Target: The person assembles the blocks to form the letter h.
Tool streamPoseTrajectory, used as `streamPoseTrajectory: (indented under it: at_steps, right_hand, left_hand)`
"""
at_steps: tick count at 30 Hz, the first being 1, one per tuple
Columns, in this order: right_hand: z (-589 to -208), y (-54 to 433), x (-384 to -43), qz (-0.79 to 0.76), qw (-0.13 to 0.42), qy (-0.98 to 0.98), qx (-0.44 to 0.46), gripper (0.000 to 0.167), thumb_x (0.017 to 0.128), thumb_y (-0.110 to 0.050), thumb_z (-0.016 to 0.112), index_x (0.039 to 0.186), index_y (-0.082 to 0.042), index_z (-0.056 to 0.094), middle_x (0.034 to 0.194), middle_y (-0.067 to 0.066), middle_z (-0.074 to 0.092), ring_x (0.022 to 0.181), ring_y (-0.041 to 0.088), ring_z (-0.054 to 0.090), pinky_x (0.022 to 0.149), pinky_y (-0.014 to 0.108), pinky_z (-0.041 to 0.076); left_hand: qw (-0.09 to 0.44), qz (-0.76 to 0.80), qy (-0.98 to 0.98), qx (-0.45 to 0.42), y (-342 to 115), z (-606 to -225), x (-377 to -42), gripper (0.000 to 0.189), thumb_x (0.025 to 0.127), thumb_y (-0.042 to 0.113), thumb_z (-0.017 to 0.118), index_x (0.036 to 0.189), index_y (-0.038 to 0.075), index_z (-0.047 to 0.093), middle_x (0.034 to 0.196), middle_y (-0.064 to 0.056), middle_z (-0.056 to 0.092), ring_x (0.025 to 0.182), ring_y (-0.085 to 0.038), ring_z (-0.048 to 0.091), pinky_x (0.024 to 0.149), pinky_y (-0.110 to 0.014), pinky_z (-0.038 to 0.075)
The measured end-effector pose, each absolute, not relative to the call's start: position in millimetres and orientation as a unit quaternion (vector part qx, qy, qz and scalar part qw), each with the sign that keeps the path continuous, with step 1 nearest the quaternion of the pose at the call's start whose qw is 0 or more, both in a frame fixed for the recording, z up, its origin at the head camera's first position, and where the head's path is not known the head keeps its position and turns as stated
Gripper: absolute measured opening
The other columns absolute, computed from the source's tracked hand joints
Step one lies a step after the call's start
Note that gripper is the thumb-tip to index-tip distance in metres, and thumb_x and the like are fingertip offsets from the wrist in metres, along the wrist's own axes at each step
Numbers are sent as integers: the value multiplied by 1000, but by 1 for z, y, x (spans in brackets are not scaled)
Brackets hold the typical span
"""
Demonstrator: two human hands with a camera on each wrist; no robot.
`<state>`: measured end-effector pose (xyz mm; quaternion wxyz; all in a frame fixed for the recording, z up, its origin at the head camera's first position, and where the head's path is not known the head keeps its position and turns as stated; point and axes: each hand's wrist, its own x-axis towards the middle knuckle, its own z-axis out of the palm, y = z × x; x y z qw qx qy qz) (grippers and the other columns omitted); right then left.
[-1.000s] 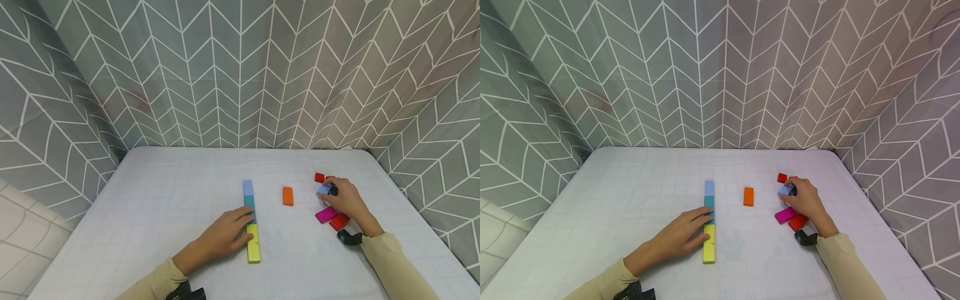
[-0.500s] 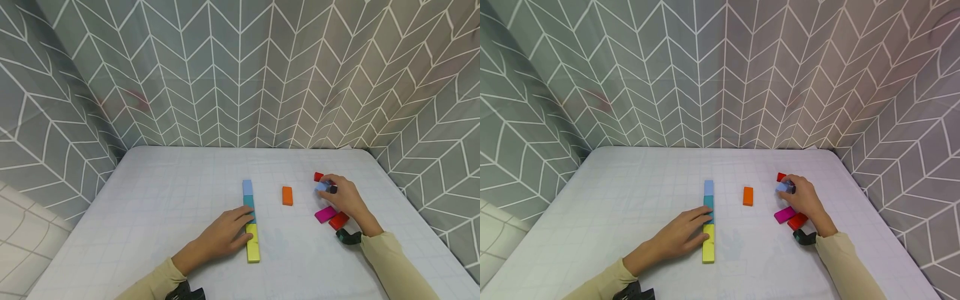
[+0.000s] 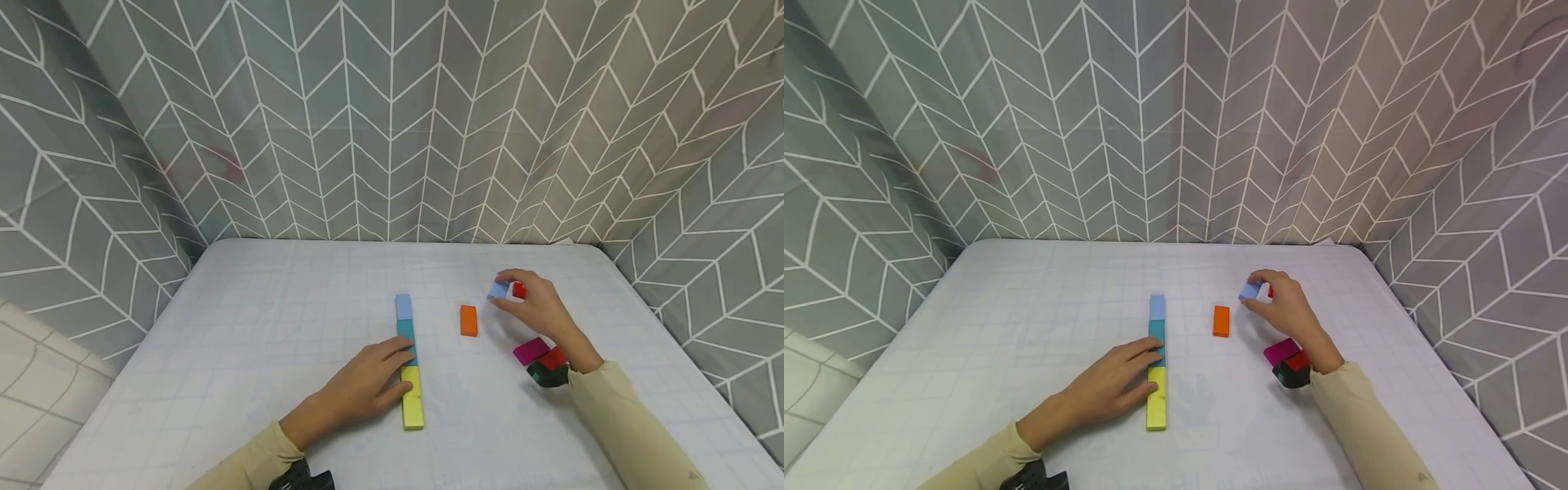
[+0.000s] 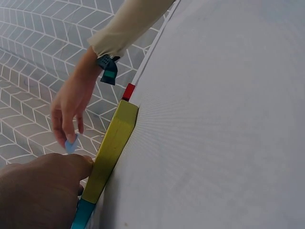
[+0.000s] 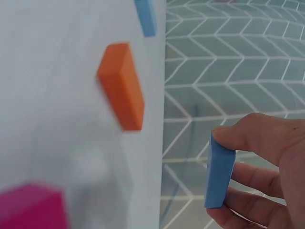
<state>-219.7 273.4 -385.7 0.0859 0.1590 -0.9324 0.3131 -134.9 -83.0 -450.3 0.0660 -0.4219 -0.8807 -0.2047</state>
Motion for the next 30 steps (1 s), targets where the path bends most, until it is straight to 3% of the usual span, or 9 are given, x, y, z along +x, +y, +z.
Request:
streamPoseTrajectory:
  at_steps: [14,22,30]
  right_hand:
    - [-374,225,-236,325,70,-922,197,41,90,-14,81,127,-2,68,134,19,63,126,44,54,101,62,48]
    - [-375,206,-245,333,59,-917,212,42,90,-15,81,129,-3,68,133,18,64,123,42,56,98,61,52]
    - [-377,187,-254,326,54,-915,233,42,91,-18,81,129,-3,68,133,17,64,124,38,56,105,59,47]
  left_hand:
    - [72,-210,-877,-425,-83,-451,-135,48,105,35,64,141,4,60,153,-11,49,141,-22,46,113,-42,43]
    - [77,-215,-872,-432,-84,-452,-136,47,104,35,65,141,5,61,152,-11,49,141,-23,47,111,-43,44]
    - [75,-224,-868,-437,-85,-453,-137,46,105,34,64,142,7,62,153,-11,49,140,-23,47,111,-44,44]
